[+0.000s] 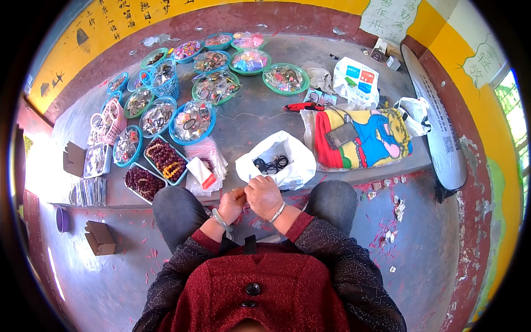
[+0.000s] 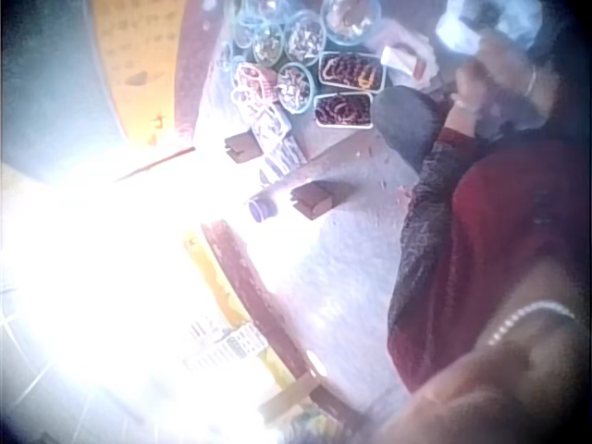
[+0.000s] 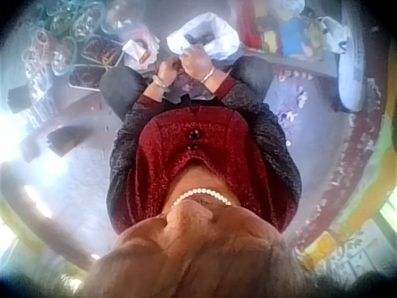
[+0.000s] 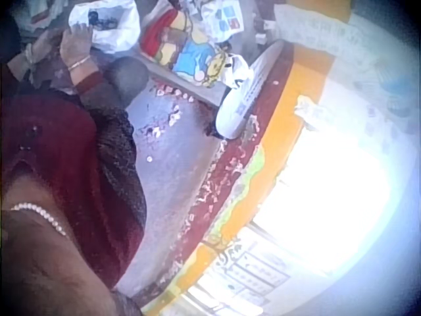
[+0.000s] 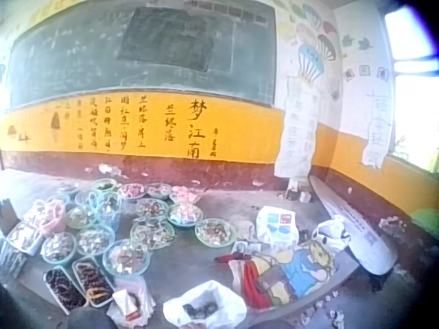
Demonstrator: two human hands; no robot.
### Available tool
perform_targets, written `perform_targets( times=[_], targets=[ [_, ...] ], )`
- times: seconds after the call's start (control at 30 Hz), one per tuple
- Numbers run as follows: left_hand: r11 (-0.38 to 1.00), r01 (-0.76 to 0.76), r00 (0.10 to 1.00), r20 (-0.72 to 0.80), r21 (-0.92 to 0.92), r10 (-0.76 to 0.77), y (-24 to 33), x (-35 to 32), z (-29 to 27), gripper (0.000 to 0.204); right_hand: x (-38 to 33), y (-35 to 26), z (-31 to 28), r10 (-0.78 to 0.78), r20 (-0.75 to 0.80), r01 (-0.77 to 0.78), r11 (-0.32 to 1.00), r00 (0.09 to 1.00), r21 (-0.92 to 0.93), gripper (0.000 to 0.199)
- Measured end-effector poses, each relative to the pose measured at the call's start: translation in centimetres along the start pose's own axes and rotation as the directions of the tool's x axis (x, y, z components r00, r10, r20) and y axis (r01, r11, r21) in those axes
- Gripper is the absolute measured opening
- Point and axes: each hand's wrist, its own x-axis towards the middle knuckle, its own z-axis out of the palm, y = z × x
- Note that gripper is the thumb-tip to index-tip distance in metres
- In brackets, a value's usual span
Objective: The person sits on the floor and sorts through small items, including beads and hair accessories, from a white bag. They handle the items by hand, picking them up and placing them into a cardboard box.
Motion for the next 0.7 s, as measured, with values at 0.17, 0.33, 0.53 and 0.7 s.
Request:
perform_targets(
  times=[0.17, 0.33, 0.53, 0.7],
  targets=[
    [0.997, -0.053, 0.998, -0.037, 0.056, 0.055, -0.2, 0.1, 0.0, 0.016, -0.1, 0.1, 0.2, 0.027, -0.009, -0.027, 0.998, 1.000, 0.053, 0.008],
    [0.993, -0.087, 0.995, -0.046, 0.076, 0.090, -1.2, 0.1, 0.3, 0.014, -0.3, 0.0, 0.3, 0.032, 0.078, -0.035, 0.999, 0.996, 0.027, 0.008],
    [0.993, -0.078, 0.997, -0.018, 0.090, 0.080, -1.5, -0.1, 0.5, 0.013, -0.5, -0.4, 0.6, 0.041, 0.109, -0.038, 0.999, 0.993, -0.026, 0.006],
    [0.986, -0.119, 0.993, 0.011, 0.115, 0.118, -1.7, 0.0, 0.3, 0.013, -0.3, -0.3, 0.7, 0.066, 0.037, -0.067, 0.997, 0.997, 0.022, 0.006]
  ],
)
